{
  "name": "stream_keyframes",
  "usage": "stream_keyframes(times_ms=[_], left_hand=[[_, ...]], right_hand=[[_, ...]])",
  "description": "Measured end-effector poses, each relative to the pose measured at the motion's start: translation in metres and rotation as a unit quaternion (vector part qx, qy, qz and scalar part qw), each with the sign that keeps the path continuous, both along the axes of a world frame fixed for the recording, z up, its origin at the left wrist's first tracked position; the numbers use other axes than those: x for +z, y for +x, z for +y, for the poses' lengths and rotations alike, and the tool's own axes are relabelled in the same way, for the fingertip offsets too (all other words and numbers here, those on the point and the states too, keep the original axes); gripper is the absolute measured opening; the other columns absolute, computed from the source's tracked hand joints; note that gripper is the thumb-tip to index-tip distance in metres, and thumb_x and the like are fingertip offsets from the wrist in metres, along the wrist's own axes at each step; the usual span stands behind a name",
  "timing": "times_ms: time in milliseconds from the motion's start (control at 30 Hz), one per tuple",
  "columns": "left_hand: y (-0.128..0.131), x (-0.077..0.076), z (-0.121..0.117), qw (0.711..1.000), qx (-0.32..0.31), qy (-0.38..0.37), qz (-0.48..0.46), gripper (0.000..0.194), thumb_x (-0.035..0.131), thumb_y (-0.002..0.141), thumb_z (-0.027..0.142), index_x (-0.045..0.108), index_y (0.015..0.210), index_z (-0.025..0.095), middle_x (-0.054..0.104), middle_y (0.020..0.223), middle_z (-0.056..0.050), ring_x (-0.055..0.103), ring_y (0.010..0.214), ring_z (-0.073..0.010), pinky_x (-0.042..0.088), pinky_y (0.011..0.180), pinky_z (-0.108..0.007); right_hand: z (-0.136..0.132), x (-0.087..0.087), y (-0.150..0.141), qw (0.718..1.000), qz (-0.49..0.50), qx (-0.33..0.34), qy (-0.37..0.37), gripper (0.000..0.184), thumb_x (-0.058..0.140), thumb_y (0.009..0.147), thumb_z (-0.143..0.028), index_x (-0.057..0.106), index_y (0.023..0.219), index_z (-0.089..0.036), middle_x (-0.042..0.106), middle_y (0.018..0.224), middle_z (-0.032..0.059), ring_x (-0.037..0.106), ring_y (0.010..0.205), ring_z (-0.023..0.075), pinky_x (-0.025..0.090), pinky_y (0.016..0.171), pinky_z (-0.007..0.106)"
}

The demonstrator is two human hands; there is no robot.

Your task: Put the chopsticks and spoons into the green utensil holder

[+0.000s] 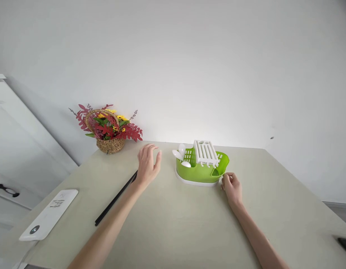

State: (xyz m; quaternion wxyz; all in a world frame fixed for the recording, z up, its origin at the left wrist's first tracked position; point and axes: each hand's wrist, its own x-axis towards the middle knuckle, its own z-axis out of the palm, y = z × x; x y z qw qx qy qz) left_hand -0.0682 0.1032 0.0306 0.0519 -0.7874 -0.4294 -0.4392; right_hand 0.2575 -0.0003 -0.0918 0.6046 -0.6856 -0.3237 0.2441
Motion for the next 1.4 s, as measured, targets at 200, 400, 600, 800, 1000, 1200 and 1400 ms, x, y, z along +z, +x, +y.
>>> stream_keyframes(times_ms=[200,400,600,800,1000,1200,1400], left_hand=[[0.049,0.030,-0.020,0.986,-0.150,0.006,0.066,0.032,0.052,0.102,0.041,0.054,0.130,0.026,0.055,0.146,-0.012,0.041,0.146,-0.0304,0.030,0.121,-0.052],[0.066,0.027,-0.011,0.975,-0.173,0.004,0.141,0.058,0.058,0.097,0.049,0.043,0.147,0.023,0.035,0.164,-0.017,0.021,0.157,-0.0365,0.024,0.126,-0.060],[0.070,0.033,0.013,0.945,-0.225,-0.078,0.222,0.087,0.059,0.093,0.061,0.024,0.163,0.022,0.013,0.173,-0.017,0.010,0.160,-0.0383,0.016,0.129,-0.061],[0.076,0.042,0.031,0.916,-0.223,-0.120,0.311,0.091,0.060,0.086,0.074,0.041,0.158,0.020,0.032,0.168,-0.018,0.027,0.156,-0.0394,0.021,0.128,-0.056],[0.078,0.046,0.034,0.915,-0.220,-0.084,0.327,0.068,0.060,0.087,0.073,0.067,0.132,0.021,0.050,0.157,-0.014,0.044,0.147,-0.0335,0.037,0.121,-0.047],[0.073,0.048,0.030,0.918,-0.236,-0.057,0.314,0.045,0.061,0.092,0.064,0.076,0.107,0.024,0.060,0.145,-0.010,0.049,0.137,-0.0318,0.042,0.116,-0.048],[0.066,0.054,0.026,0.917,-0.258,-0.052,0.299,0.033,0.062,0.095,0.055,0.077,0.095,0.026,0.064,0.137,-0.006,0.054,0.128,-0.0289,0.046,0.111,-0.046]], right_hand=[[0.003,-0.001,0.000,1.000,0.008,-0.001,0.008,0.025,0.059,0.086,-0.048,0.056,0.080,-0.024,0.055,0.055,-0.0063,0.052,0.050,0.0153,0.040,0.052,0.027],[0.008,-0.002,0.001,1.000,0.015,0.003,0.020,0.024,0.059,0.085,-0.047,0.055,0.078,-0.025,0.055,0.053,-0.0067,0.051,0.048,0.0150,0.040,0.052,0.027],[0.009,-0.001,0.000,0.999,0.018,0.004,0.032,0.024,0.057,0.086,-0.047,0.053,0.078,-0.025,0.054,0.054,-0.0070,0.052,0.049,0.0153,0.039,0.052,0.026],[0.011,0.000,0.001,0.999,0.025,0.011,0.031,0.021,0.056,0.087,-0.044,0.052,0.078,-0.026,0.053,0.056,-0.0072,0.051,0.049,0.0150,0.040,0.051,0.026],[0.013,-0.002,0.002,0.999,0.021,0.008,0.027,0.021,0.056,0.086,-0.044,0.053,0.078,-0.025,0.054,0.055,-0.0065,0.051,0.050,0.0157,0.039,0.050,0.026],[0.016,-0.005,0.002,0.999,0.023,0.009,0.031,0.021,0.056,0.085,-0.045,0.052,0.077,-0.025,0.052,0.054,-0.0072,0.050,0.049,0.0154,0.038,0.049,0.026],[0.016,-0.005,0.003,0.999,0.027,0.008,0.032,0.021,0.056,0.085,-0.045,0.052,0.076,-0.025,0.052,0.053,-0.0070,0.049,0.047,0.0150,0.038,0.049,0.027]])
